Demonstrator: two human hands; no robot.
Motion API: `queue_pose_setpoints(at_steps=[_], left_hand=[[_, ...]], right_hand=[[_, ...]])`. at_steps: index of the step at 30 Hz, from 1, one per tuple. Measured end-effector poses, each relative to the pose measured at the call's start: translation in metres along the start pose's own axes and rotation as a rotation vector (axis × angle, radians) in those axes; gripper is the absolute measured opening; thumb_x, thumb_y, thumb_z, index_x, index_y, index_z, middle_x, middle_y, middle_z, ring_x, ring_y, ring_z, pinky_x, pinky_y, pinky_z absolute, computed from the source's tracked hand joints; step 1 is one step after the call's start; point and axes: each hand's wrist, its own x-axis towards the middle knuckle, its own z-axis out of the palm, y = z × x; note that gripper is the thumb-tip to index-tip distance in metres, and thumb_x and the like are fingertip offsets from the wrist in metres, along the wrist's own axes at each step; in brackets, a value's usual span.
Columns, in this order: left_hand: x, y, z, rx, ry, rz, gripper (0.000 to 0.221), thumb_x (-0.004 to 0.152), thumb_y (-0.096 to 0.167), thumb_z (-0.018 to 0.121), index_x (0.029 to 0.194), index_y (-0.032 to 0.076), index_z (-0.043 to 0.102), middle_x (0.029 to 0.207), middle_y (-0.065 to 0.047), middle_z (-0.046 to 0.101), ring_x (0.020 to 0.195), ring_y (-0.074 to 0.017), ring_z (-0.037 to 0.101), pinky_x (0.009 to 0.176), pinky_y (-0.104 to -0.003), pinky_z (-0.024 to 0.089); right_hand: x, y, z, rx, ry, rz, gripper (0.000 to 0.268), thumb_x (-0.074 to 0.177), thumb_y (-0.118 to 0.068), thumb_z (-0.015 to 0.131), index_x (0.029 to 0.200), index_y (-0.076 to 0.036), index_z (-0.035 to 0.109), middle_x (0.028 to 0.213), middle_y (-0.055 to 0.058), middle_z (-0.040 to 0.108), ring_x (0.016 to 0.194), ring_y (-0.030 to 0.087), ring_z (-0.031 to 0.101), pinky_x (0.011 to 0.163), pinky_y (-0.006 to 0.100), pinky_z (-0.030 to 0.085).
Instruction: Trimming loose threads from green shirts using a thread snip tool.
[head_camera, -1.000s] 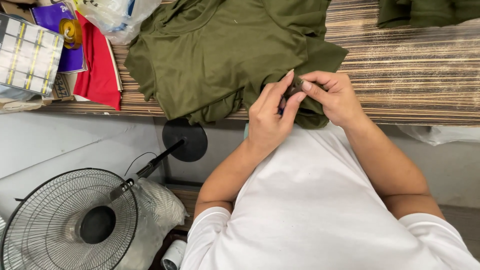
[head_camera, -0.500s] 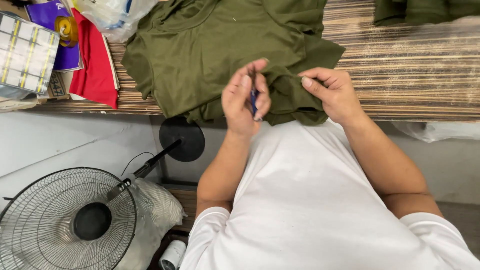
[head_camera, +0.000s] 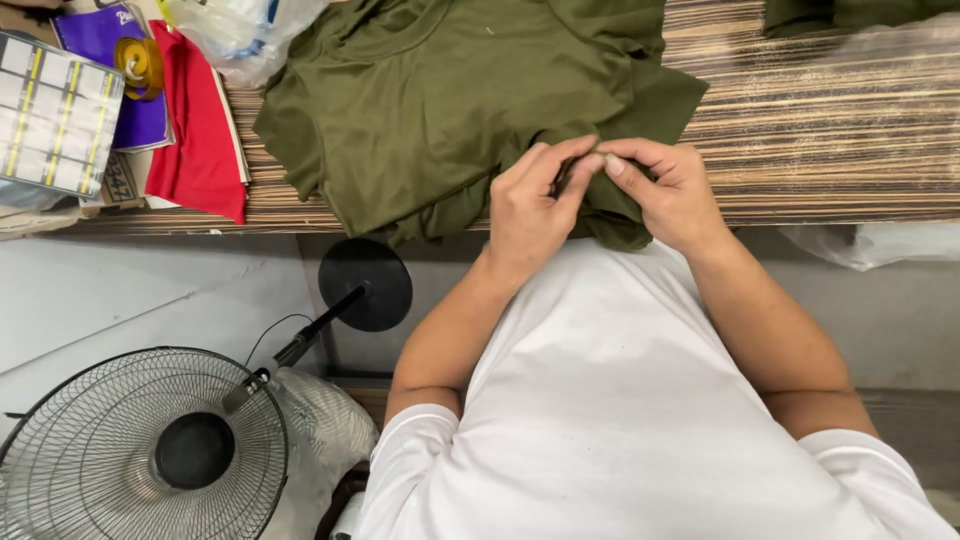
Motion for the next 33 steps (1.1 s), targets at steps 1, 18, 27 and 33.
queue_pose_setpoints(at_steps=[1,18,27,33], left_hand=[[0.001,-0.002,-0.001,-0.030,0.018,-0.014,0.012,0.092,0.015,0.079,0.104,0.013,0.078,0.071,0.003,0.066,0.056,-0.0094,0.059,0.050,-0.021,0.049],[0.025,-0.010,-0.072,0.039,-0.338,0.015,0.021,0.108,0.022,0.053,0.093,0.008,0.054,0.085,-0.011,0.056,0.070,-0.0389,0.063,0.059,-0.045,0.051],[0.025,-0.034,-0.075,-0.244,-0.344,-0.012,0.020,0.106,0.013,0.056,0.086,0.008,0.055,0.091,-0.006,0.064,0.072,-0.0322,0.064,0.066,-0.037,0.052],[0.017,-0.046,-0.080,-0.400,-0.403,-0.059,0.022,0.106,0.013,0.056,0.085,0.007,0.055,0.087,-0.009,0.067,0.071,-0.0251,0.061,0.068,-0.033,0.051]], right_hand=[[0.001,-0.001,0.003,0.005,0.012,0.003,0.018,0.106,-0.004,0.064,0.119,0.002,0.075,0.093,0.016,0.075,0.093,0.012,0.064,0.085,0.034,0.057],[0.021,-0.026,0.051,-0.238,-0.001,-0.300,0.029,0.088,-0.016,0.086,0.112,-0.003,0.077,0.091,0.010,0.070,0.083,0.016,0.063,0.080,0.034,0.052],[0.036,-0.007,0.069,-0.446,-0.005,-0.335,0.019,0.086,-0.001,0.080,0.102,-0.011,0.082,0.077,0.003,0.062,0.065,0.018,0.060,0.064,0.031,0.049],[0.043,-0.015,0.077,-0.667,0.038,-0.334,0.022,0.085,-0.001,0.074,0.104,-0.012,0.080,0.073,0.007,0.061,0.061,0.027,0.060,0.058,0.038,0.049]])
